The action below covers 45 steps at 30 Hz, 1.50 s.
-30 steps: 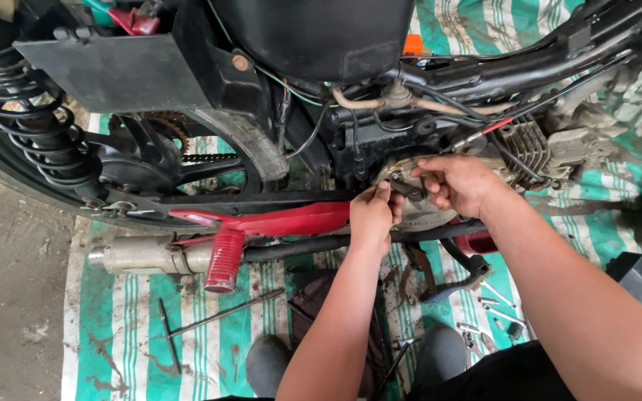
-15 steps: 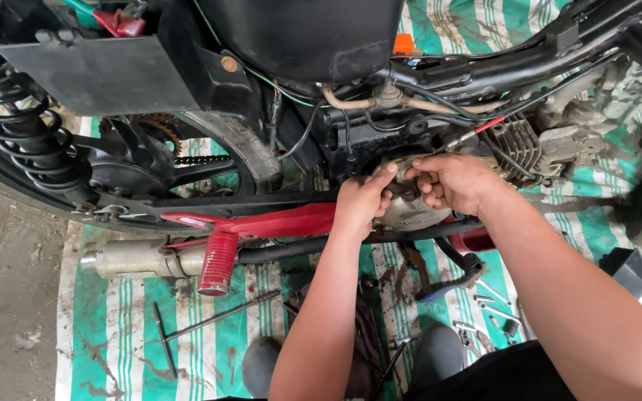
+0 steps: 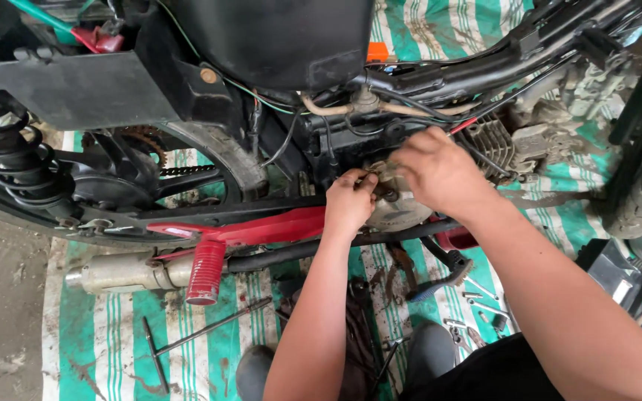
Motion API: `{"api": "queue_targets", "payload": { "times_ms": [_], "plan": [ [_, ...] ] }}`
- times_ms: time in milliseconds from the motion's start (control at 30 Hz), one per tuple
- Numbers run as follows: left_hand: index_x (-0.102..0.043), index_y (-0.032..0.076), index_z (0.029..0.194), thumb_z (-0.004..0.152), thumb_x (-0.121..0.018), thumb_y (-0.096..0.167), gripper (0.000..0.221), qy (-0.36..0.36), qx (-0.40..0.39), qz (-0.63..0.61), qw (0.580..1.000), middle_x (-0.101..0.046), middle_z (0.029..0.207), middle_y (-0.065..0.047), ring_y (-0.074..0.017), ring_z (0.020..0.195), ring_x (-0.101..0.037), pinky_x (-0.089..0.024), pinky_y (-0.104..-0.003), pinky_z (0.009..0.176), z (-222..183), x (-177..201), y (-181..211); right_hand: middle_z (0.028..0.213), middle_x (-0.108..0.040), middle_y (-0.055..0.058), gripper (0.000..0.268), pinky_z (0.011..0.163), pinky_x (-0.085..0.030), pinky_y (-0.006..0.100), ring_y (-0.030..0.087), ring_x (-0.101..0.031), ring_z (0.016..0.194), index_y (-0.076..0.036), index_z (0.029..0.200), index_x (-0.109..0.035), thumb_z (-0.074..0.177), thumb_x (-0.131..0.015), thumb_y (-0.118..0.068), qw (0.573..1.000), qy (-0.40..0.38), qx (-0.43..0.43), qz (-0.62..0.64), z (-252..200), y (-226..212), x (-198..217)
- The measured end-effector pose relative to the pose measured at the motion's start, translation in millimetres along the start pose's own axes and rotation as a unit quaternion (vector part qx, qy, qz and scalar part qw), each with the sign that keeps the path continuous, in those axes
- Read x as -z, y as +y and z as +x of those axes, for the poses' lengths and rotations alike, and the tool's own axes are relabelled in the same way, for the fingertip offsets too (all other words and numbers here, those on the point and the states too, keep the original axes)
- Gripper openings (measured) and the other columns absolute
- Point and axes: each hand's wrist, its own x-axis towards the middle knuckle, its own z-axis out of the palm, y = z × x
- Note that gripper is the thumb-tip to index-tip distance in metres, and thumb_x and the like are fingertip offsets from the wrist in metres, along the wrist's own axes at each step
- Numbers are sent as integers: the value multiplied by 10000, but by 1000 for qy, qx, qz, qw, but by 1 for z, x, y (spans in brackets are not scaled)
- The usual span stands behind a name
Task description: Inspecting and repairing motorcycle components including the dashboard and engine area
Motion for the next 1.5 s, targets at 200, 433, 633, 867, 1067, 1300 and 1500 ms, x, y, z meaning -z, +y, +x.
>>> {"api": "queue_targets", "payload": {
  "times_ms": [200,433,633,867,1067,1300,1500],
  "plan": [
    [-791,-43,1263,1026,-771,199,340,-16,-4,-31,999,-763,751,-181,-205,516,-729,-646,-327,394,7,0,-15,840,-698,-34,215,831,-600,405,236,-740,883,-210,951,-726,1111,-604,-285,991,-26,127,-34,12,2,3],
    [-694,-107,1072,1027,-636,1,131,67,34,-286,955,-683,808,-199,-217,580,-710,-676,-337,522,-14,-29,-45,841,-662,-9,118,727,-590,501,324,-729,846,-244,1029,-701,1088,-641,-327,985,-52,140,81,21,27,-21],
    [-713,-123,1026,1032,-754,7,137,114,3,-356,927,-730,790,-207,-241,576,-740,-687,-352,532,-17,-40,-61,802,-651,-67,145,713,-610,480,308,-737,835,-301,952,-655,1078,-597,-341,986,-120,115,19,18,30,-27],
    [-800,-21,932,1059,-756,159,225,66,31,-205,976,-698,602,-138,-182,391,-629,-529,-293,352,-25,-28,-56,774,-637,-67,141,701,-624,462,271,-753,791,-304,939,-610,1066,-593,-364,981,-138,135,1,24,25,-22],
    [-730,-50,893,1119,-655,79,270,9,45,-291,956,-679,665,-159,-162,410,-590,-479,-268,327,-30,-29,-48,759,-648,-68,143,668,-623,440,261,-748,753,-299,957,-628,1075,-584,-367,981,-136,138,6,21,23,-26],
    [-695,-68,889,1154,-626,46,296,-26,55,-329,943,-659,650,-148,-168,434,-599,-462,-258,356,-33,-27,-54,826,-764,-6,130,714,-656,548,359,-802,881,-290,1061,-714,1022,-638,-388,963,-246,54,94,25,20,-27],
    [-605,67,810,1152,-661,154,357,-42,65,-312,947,-585,663,-53,-105,584,-464,-359,-264,528,-41,-21,-42,1115,-845,-117,169,1000,-600,499,236,-760,1125,-408,1181,-703,1082,-587,-481,830,-542,-130,23,71,1,-15]
  ]
}}
